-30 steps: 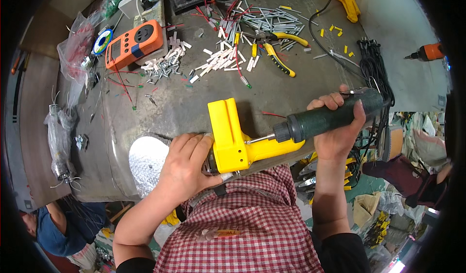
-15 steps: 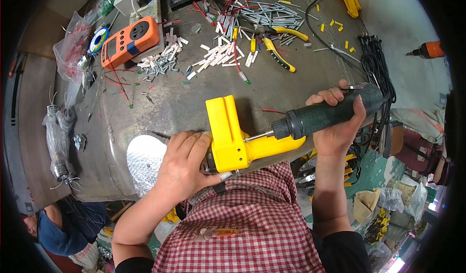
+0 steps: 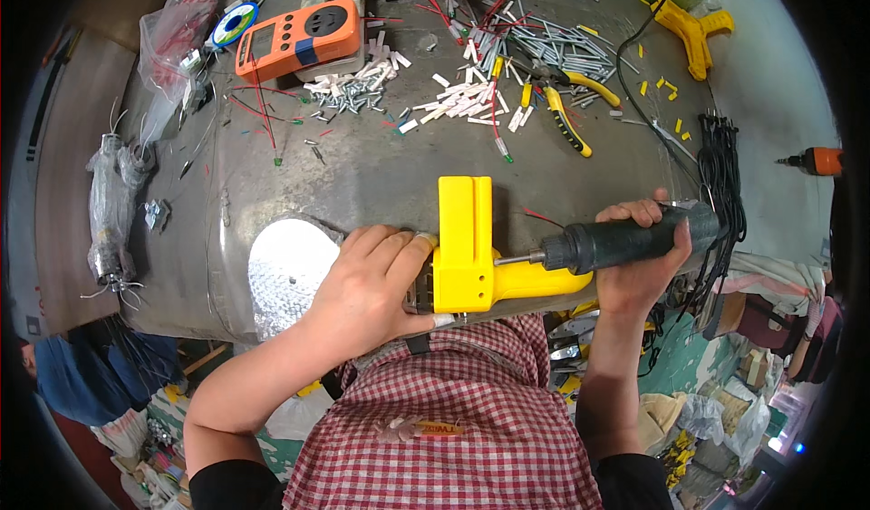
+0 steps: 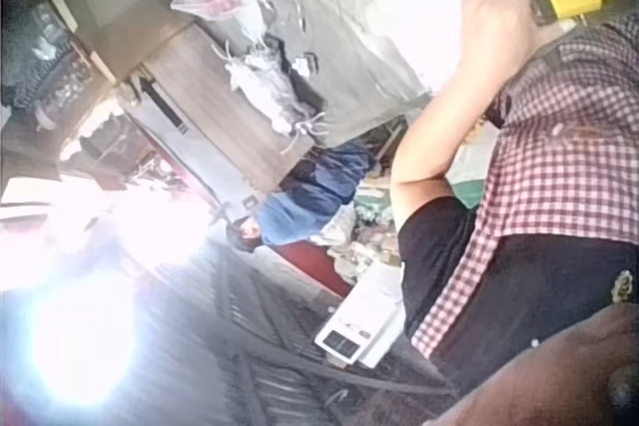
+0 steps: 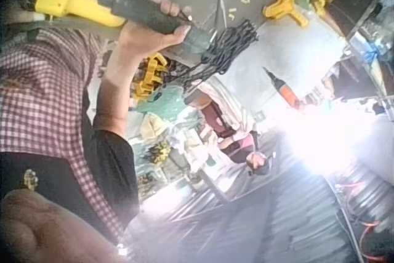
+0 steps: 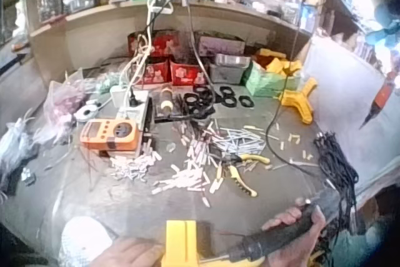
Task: Assembling plastic tool housings, installing internal wiring, and securing components with an electric screwdriver.
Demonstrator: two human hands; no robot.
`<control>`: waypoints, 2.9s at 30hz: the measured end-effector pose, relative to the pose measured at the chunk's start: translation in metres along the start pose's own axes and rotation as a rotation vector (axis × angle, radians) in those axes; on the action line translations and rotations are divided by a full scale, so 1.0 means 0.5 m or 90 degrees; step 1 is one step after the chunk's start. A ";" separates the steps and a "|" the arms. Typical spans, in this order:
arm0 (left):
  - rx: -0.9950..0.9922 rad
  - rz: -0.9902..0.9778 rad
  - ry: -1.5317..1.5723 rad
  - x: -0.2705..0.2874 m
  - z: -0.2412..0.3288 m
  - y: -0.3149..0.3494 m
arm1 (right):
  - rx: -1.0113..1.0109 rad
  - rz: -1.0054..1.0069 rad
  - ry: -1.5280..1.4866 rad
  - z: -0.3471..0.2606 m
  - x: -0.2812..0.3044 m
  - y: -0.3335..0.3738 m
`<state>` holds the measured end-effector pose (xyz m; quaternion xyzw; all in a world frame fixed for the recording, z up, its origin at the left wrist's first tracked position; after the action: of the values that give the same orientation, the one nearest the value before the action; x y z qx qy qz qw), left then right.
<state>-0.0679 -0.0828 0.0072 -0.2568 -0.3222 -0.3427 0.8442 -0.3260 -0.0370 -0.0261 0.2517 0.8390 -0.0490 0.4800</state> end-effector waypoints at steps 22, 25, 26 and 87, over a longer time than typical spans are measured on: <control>-0.011 0.011 0.015 0.005 -0.009 0.013 | 0.000 -0.004 0.070 0.017 -0.031 -0.011; 0.008 0.000 0.036 0.005 -0.012 0.010 | 0.019 -0.007 0.086 0.011 -0.033 -0.016; 0.008 -0.003 0.035 0.004 -0.011 0.009 | 0.027 -0.006 0.101 0.009 -0.035 -0.018; 0.268 -0.109 0.216 -0.004 -0.066 0.012 | 0.083 -0.056 -0.020 0.001 0.003 0.079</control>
<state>-0.0525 -0.0998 -0.0171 0.0137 -0.2608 -0.3765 0.8888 -0.3078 -0.0024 -0.0211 0.2443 0.8367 -0.1289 0.4729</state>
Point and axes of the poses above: each hand's wrist, its own y-axis away from the middle knuckle, its own x-axis out of the back of the hand, z = x × y, the point moved 7 cm from there along -y, towards the middle knuckle, and after that the axes turned 10 degrees about y, right-handed, at the moved point
